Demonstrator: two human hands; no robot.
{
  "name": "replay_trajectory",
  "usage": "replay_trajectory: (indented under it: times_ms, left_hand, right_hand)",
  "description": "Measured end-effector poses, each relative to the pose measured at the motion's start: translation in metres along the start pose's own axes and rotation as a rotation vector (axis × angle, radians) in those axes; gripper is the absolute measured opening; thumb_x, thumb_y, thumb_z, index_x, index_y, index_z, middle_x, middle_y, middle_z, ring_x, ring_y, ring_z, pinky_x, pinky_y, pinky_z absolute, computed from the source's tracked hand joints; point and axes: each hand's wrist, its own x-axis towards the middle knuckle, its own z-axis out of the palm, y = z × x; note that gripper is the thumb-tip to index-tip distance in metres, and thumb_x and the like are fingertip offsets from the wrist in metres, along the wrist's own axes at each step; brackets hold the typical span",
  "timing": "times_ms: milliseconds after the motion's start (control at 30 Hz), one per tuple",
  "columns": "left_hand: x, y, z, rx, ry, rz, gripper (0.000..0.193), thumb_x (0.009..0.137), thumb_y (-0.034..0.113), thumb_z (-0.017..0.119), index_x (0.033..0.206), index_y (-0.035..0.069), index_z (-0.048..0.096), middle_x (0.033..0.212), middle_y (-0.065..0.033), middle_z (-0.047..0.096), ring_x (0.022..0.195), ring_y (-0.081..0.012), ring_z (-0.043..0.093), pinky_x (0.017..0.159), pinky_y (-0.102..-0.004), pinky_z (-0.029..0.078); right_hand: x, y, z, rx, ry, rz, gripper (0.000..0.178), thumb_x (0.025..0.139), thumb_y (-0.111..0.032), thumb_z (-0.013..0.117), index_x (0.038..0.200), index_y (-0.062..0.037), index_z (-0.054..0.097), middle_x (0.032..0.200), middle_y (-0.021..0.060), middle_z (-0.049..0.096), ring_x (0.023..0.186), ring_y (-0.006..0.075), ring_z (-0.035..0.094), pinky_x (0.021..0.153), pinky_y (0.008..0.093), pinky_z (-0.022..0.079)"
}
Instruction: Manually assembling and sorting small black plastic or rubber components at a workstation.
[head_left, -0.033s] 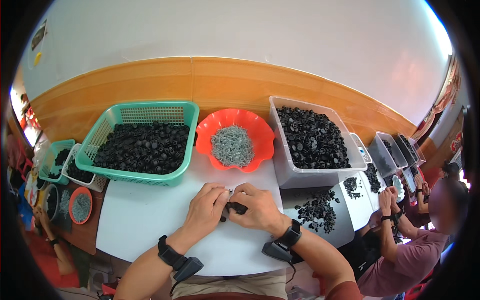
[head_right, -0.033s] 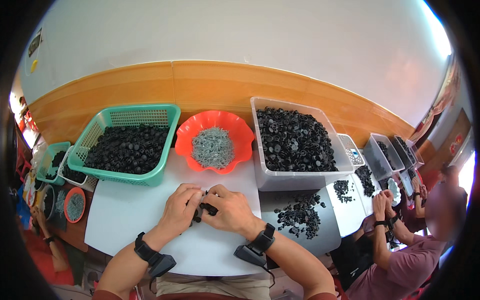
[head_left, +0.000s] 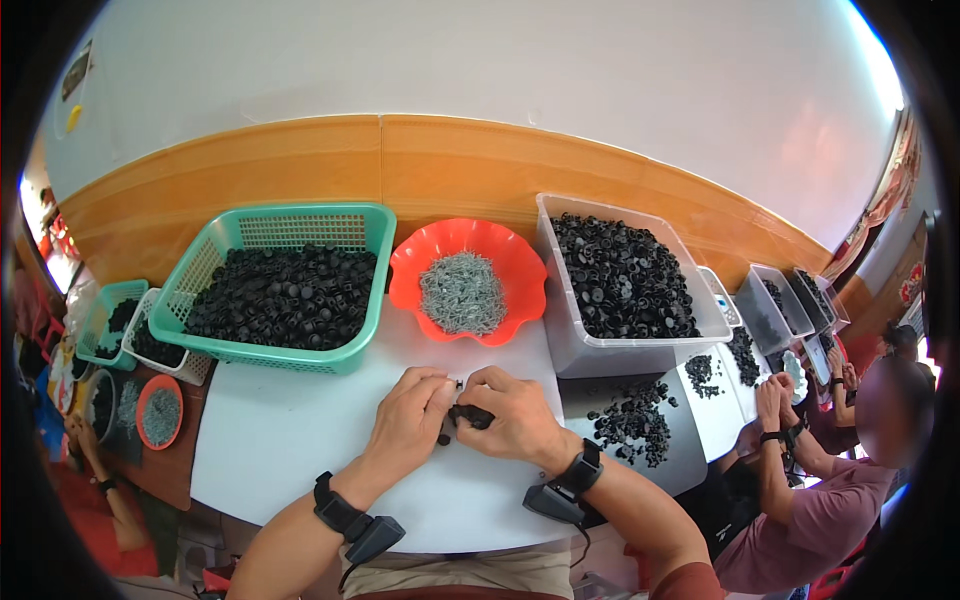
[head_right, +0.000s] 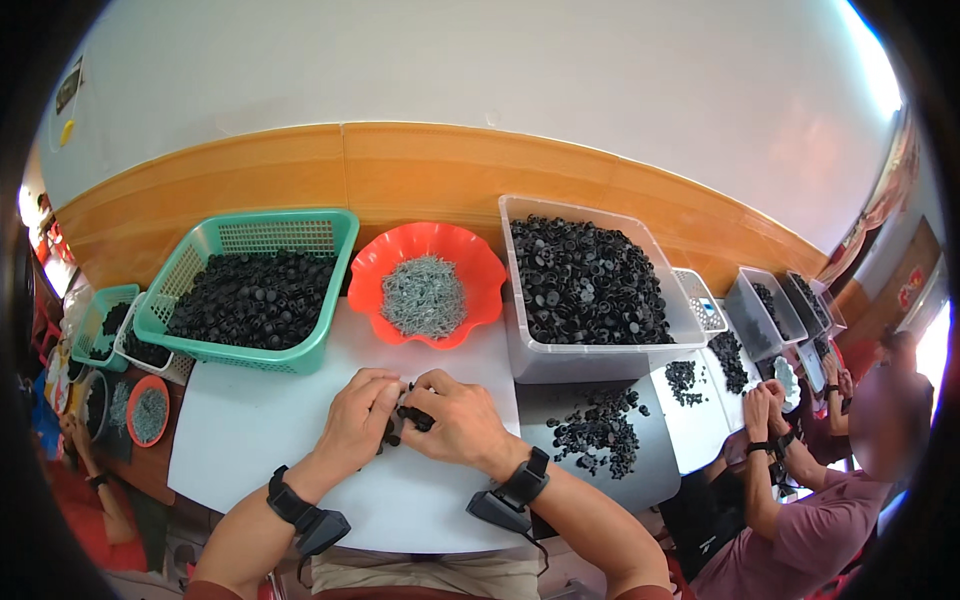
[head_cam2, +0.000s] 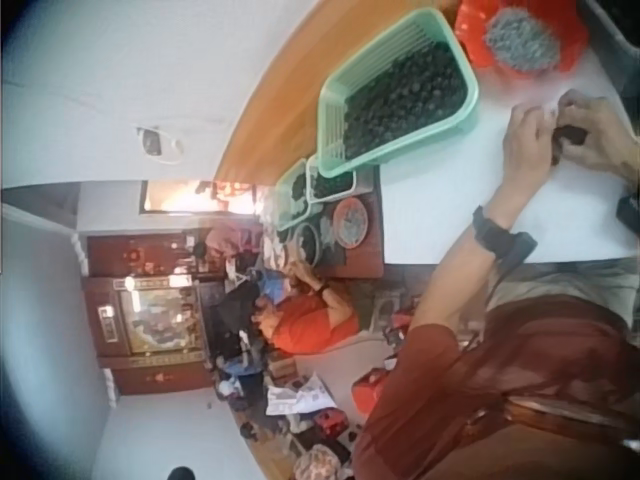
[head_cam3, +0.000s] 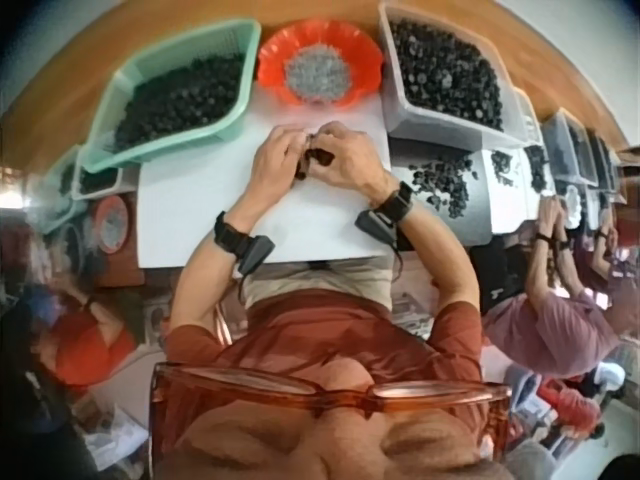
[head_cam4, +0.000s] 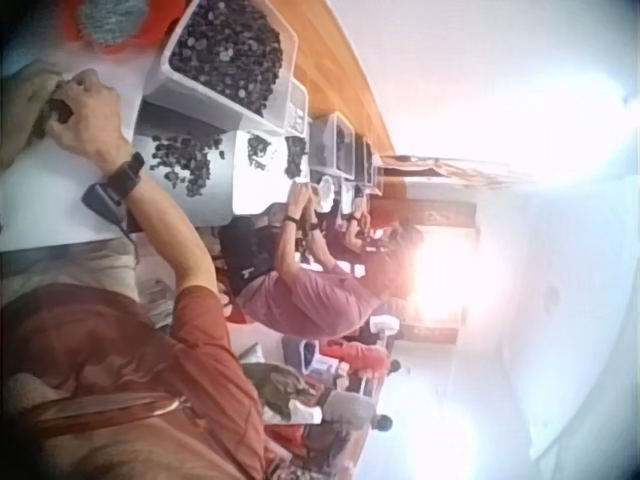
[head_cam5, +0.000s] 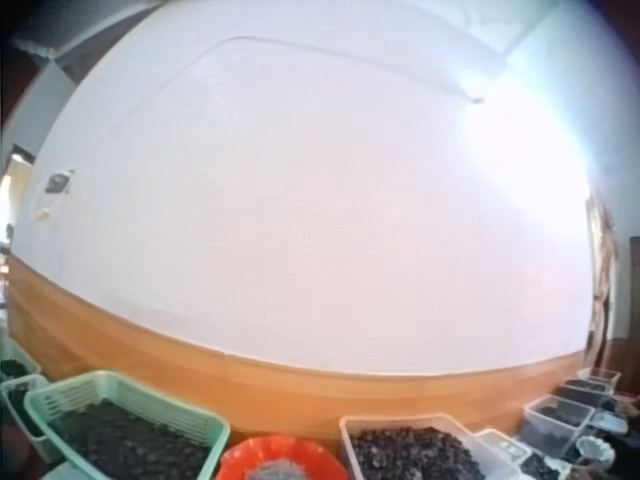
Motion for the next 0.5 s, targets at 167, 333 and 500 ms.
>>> replay_trajectory:
  times_ms: [167,333,500]
  left_hand:
    - [-0.001,0.002,-0.004,-0.037,-0.005,-0.027,0.047,0.111,0.036,0.045,0.112,-0.004,0.069,0.117,-0.0185,0.066,0.103,-0.0372,0.066,0.09,-0.0425,0.052]
    - [0.004,0.008,-0.005,-0.014,-0.035,0.02,0.048,0.111,0.036,0.043,0.112,-0.005,0.069,0.117,-0.0202,0.066,0.103,-0.0384,0.065,0.091,-0.0431,0.052]
    - [0.002,0.01,-0.007,0.036,-0.037,-0.011,0.048,0.11,0.036,0.046,0.111,-0.005,0.069,0.117,-0.0213,0.066,0.104,-0.0392,0.065,0.092,-0.0432,0.052]
  right_hand:
    - [0.011,-0.01,-0.015,0.043,-0.009,0.032,0.022,0.069,-0.012,0.08,0.09,-0.0088,0.074,0.095,0.0067,0.069,0.068,0.0261,0.069,0.061,0.0348,0.057]
    - [0.034,-0.011,-0.047,0.144,0.064,0.015,0.017,0.069,-0.006,0.079,0.086,-0.0048,0.073,0.088,0.0088,0.07,0.073,0.0265,0.069,0.067,0.0342,0.058]
    - [0.07,0.006,-0.097,0.106,0.152,0.037,0.016,0.072,-0.009,0.077,0.086,-0.0025,0.074,0.083,0.0134,0.069,0.073,0.027,0.069,0.068,0.0333,0.056]
